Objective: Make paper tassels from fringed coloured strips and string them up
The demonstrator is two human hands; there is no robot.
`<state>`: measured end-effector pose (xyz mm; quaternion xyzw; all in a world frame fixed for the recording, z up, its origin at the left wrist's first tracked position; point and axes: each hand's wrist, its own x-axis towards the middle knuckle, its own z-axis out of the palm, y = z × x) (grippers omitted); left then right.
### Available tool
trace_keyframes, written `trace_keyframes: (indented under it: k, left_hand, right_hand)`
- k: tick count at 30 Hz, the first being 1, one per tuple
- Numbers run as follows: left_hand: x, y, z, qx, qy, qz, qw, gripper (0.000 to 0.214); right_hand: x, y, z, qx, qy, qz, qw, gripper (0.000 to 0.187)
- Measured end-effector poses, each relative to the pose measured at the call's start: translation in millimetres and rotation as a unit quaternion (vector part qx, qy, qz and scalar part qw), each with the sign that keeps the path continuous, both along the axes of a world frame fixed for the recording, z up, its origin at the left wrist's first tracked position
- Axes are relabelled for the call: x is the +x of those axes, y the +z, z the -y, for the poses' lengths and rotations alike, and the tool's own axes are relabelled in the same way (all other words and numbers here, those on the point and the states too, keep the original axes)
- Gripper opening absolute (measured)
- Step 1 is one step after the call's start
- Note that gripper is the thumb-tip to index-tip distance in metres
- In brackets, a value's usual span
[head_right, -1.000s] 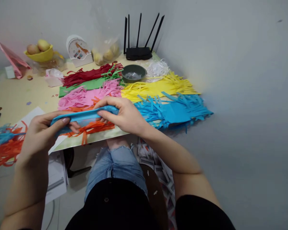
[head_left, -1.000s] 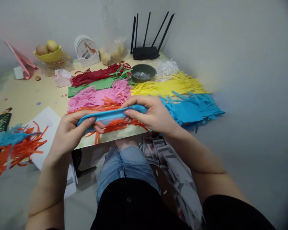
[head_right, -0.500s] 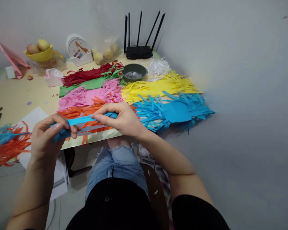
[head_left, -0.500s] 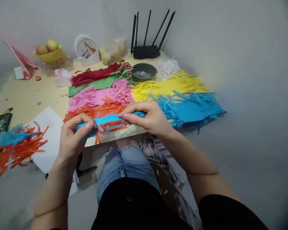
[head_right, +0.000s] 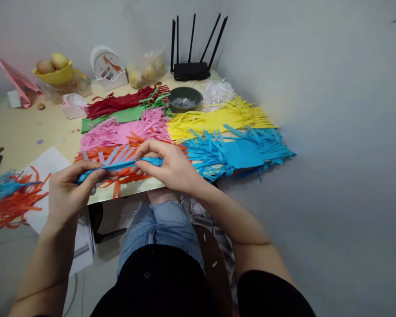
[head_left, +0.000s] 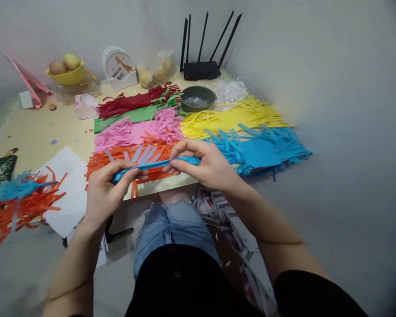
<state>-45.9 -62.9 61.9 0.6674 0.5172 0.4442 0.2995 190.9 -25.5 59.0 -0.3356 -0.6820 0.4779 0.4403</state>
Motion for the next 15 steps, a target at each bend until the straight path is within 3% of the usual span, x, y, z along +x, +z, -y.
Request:
trace_keyframes:
  k: [7,15]
  left_hand:
    - [2.1,-4.0,0.7,-0.127,-0.022,0.224,0.966,0.020]
    - [-0.9,-14.1,1.6,-0.097,-0.048,0.234,0.966,0.013]
  right_hand:
    - [1.1,-9.8,-5.3,-0.045,0.055,-0.093,0.993,0.015]
    - [-0.1,-17.0,-15.4,-0.062,0.094,-0.130,0.985,0.012]
